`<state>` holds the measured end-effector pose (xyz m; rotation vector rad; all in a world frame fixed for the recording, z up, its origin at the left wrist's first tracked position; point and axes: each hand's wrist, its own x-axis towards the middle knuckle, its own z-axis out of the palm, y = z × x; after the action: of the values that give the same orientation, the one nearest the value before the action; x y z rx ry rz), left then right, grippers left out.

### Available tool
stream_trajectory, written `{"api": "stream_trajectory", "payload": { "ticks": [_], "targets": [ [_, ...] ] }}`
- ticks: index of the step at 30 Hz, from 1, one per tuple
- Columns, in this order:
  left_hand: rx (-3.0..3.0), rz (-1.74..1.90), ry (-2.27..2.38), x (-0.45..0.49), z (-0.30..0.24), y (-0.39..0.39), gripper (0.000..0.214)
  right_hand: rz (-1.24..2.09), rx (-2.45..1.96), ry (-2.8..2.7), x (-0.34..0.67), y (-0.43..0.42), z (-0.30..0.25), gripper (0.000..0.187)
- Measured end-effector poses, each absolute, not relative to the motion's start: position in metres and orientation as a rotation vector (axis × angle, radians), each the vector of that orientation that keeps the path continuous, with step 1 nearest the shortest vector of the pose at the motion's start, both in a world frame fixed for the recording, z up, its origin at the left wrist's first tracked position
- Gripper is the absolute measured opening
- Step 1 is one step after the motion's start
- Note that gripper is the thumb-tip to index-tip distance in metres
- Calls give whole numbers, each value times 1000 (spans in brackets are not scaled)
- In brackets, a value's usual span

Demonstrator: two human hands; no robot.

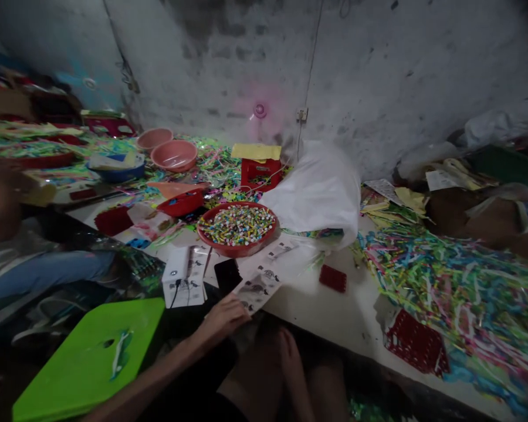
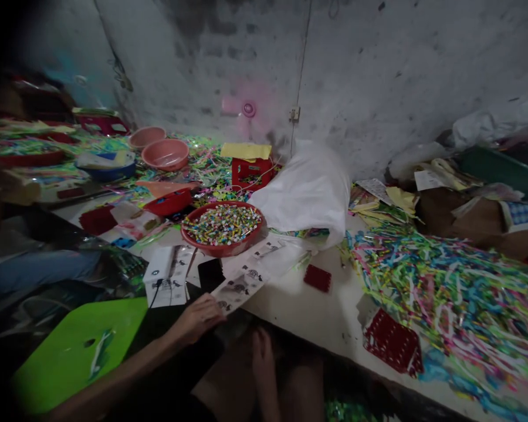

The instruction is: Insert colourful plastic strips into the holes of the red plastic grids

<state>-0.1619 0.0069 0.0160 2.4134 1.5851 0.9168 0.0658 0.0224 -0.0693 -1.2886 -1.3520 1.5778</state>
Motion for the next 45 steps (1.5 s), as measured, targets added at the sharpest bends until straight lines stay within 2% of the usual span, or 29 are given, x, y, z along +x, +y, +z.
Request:
{"api": "stream_trajectory", "payload": {
  "ticks": [4,6,8,11,12,14,16,18,23,26,32,38,45],
  "targets": [
    [2565,1027,1525,-127,-6,-23,24,1520,-1279,-1146,49,45,-48,85],
    [2632,1018,1414,-116,-10,-38,22,1486,-1202,-1159,46,52,-35,90],
    [2575,969,1326,-113,-5,-48,20,1447,-1150,-1230,48,54,-21,80],
    [2141,1035,1560,-121,18,-45,51,1389,-1139,-1341,57,51,-2,58],
    [1894,1095,1698,-124,26,-39,56,1374,-1139,-1363,61,48,4,54],
    [1407,1146,1731,-130,40,-23,57,1348,-1132,-1398,69,42,15,48],
    [1099,1099,1499,-133,49,-8,56,1304,-1137,-1457,76,36,23,43],
    [974,1062,1300,-130,56,3,54,1138,-1179,-1550,83,32,31,39],
    [1002,1088,1172,-104,76,5,47,234,-1198,-1813,92,31,61,36],
    [1058,1025,1129,-86,92,1,39,37,-1024,-2023,91,30,85,31],
    [1330,920,1225,-77,113,-10,27,115,-840,-2110,88,26,109,23],
    [1552,881,1260,-82,124,-18,26,487,-666,-2106,85,20,112,19],
    [1647,787,1269,-77,131,-19,33,742,-750,-1903,83,15,114,11]
  ]
}}
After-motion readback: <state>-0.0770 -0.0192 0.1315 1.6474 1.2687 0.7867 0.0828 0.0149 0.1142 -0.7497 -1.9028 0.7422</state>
